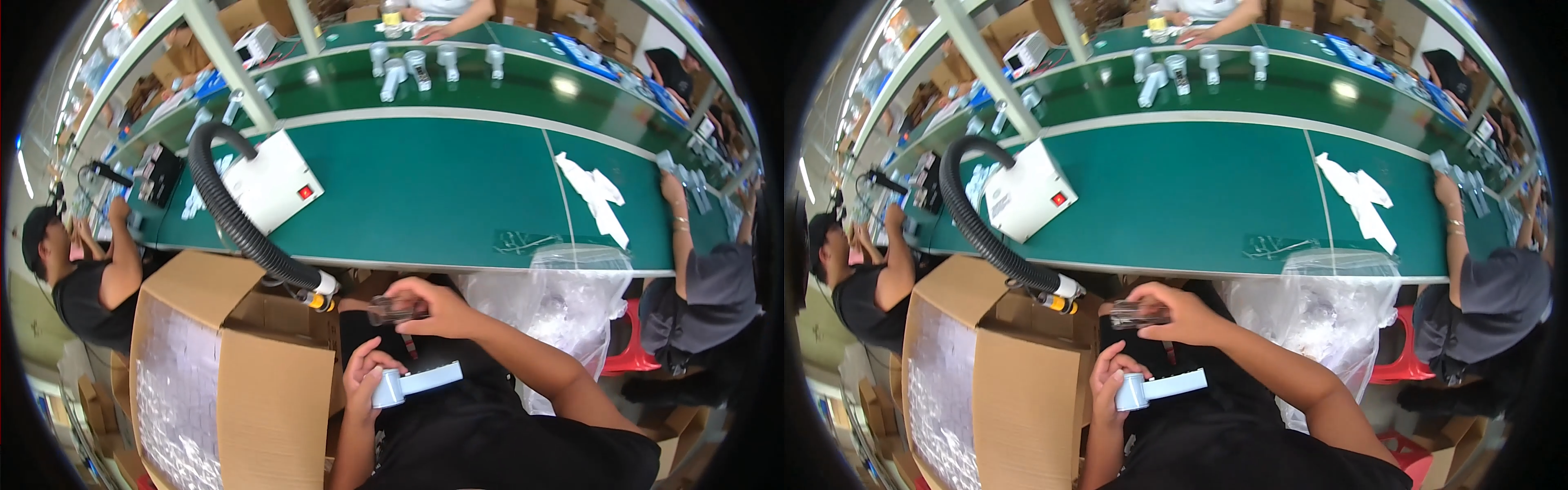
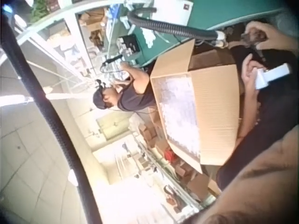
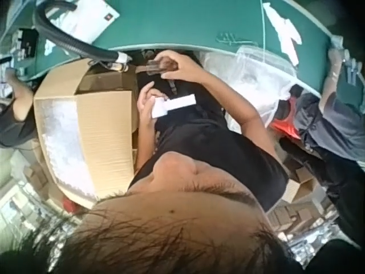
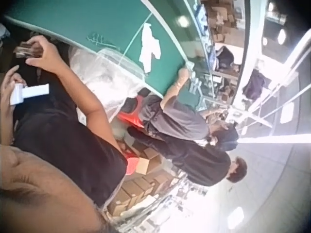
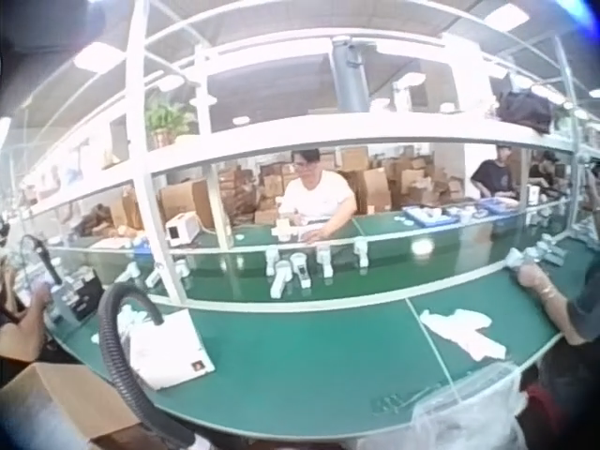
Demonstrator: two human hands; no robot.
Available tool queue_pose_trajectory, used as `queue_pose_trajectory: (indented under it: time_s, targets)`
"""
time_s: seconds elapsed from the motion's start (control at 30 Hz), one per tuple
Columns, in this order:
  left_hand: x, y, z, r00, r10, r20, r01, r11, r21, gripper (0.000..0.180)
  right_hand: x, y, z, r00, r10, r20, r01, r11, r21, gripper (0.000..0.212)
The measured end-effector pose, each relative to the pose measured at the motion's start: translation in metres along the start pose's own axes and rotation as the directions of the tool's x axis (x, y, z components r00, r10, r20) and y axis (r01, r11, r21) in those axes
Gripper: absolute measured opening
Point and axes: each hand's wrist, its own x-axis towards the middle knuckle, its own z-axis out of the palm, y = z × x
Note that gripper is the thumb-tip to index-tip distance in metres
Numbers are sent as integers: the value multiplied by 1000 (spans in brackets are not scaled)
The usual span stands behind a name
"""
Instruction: The person assembles components of small handheld electric fans by hand, inspecting the plastic housing, battery compartment, and circuit board.
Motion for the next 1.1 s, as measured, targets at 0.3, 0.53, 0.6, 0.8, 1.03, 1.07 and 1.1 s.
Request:
queue_pose_trajectory:
  time_s: [0.3,0.53,0.6,0.8,1.03,1.07,1.1]
  targets:
    - [-36,-2,-4,998,-10,-67,14,998,54,47,64,49,61,954,23,299,-214,748,628,64]
    - [-46,-29,-13,975,-75,-207,61,995,-74,37,12,-16,19,928,167,332,-149,986,-77,62]
    - [-57,-35,-15,969,-12,-245,-12,995,-97,35,6,-61,27,856,128,501,-79,990,-118,57]
    - [-87,-50,-17,924,170,-343,-221,968,-116,35,-28,-163,151,279,-119,953,572,817,-66,50]
    - [-97,-82,-52,902,261,-345,-282,959,-10,37,-114,-39,332,-13,123,992,896,441,-43,41]
    - [-113,-56,-34,923,195,-332,-242,964,-106,37,-122,-25,348,-10,58,998,913,407,-14,43]
    - [-116,-53,-31,931,193,-310,-237,965,-110,37,-126,-14,357,10,66,998,916,399,-36,43]
